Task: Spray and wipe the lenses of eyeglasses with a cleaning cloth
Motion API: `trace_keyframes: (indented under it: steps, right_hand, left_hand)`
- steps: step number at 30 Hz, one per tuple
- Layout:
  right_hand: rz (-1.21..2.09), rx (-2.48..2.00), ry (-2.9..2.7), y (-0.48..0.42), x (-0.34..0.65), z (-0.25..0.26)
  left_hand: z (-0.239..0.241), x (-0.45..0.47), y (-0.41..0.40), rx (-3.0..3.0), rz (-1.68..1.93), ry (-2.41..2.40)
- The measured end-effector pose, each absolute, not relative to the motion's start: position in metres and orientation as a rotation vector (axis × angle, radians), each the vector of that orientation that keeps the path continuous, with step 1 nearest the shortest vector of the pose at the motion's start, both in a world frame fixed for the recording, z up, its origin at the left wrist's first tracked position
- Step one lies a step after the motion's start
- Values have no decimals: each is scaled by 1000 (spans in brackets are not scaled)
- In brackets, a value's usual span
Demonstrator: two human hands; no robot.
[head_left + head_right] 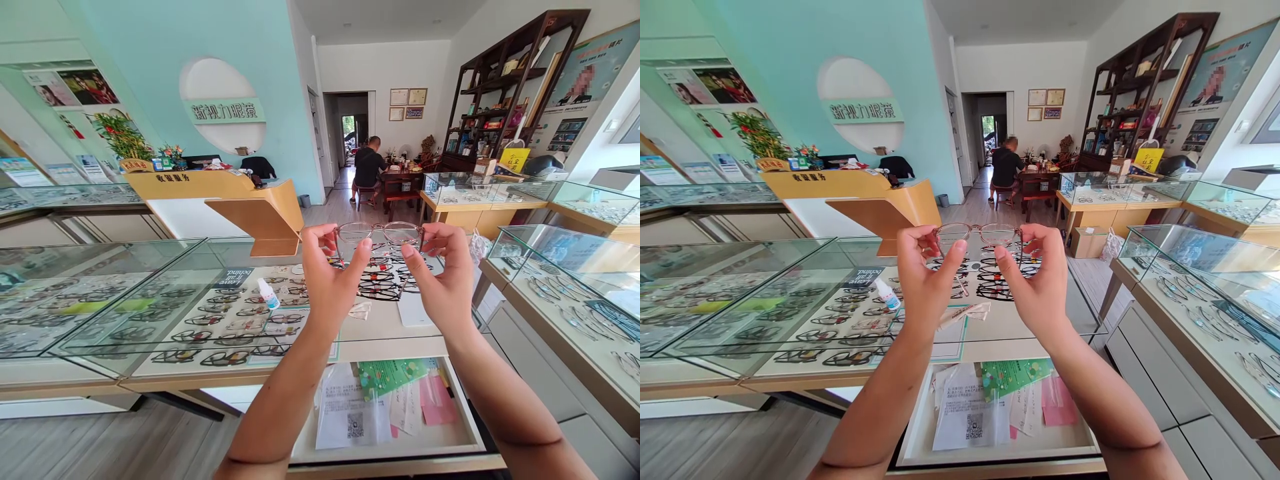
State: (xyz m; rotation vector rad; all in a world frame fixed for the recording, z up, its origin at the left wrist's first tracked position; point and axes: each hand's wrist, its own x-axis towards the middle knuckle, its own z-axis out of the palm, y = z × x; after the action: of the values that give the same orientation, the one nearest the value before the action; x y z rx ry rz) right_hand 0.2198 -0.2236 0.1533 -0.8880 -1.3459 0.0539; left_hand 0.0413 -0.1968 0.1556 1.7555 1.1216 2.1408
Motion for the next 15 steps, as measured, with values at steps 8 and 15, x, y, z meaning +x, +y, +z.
trace_keyframes:
  steps: [8,15]
  right_hand:
    - [-135,-777,-1376,-221,221,152]
    - [-453,-675,-1365,-220,220,153]
  left_hand:
    - [153,38,-190,1855,2287,924]
    - [150,39,-182,1853,2267,718]
